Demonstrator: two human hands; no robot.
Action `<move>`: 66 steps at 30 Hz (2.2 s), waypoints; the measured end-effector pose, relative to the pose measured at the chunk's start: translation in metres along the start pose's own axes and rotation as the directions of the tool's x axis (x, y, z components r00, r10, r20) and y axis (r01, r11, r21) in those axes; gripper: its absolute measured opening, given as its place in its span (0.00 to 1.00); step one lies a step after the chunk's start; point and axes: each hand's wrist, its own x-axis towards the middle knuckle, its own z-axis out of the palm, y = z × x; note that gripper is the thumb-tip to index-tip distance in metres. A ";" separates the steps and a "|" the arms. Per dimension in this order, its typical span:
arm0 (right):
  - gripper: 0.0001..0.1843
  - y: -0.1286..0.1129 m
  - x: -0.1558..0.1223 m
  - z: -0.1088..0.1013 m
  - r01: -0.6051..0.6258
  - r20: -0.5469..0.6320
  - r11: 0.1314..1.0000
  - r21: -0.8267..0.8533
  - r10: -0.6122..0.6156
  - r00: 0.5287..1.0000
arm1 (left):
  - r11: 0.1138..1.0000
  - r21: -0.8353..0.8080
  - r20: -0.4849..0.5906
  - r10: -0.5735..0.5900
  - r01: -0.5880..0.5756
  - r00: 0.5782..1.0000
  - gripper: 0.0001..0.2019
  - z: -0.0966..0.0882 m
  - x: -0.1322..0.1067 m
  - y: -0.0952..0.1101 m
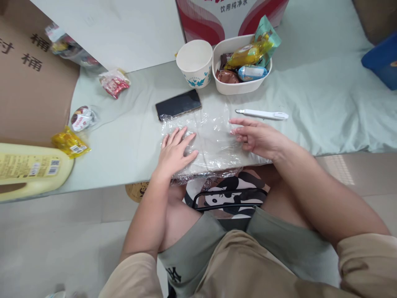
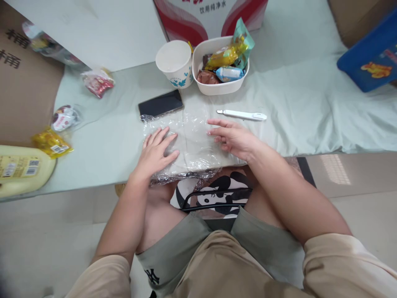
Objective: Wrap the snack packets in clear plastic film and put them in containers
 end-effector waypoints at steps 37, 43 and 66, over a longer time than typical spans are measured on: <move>0.26 0.002 0.007 -0.010 0.185 -0.057 0.981 -0.060 -0.188 0.980 | 1.000 -0.015 0.001 0.018 -0.018 1.000 0.29 0.001 0.000 -0.001; 0.23 -0.003 0.010 -0.019 0.307 -0.215 0.904 -0.297 -0.377 0.901 | 1.000 -0.014 -0.005 0.007 -0.007 1.000 0.28 0.000 0.001 0.001; 0.54 0.016 -0.019 -0.007 0.052 0.214 0.864 -0.501 0.065 0.975 | 0.998 -0.013 -0.091 -0.058 0.057 0.994 0.31 0.003 0.002 -0.011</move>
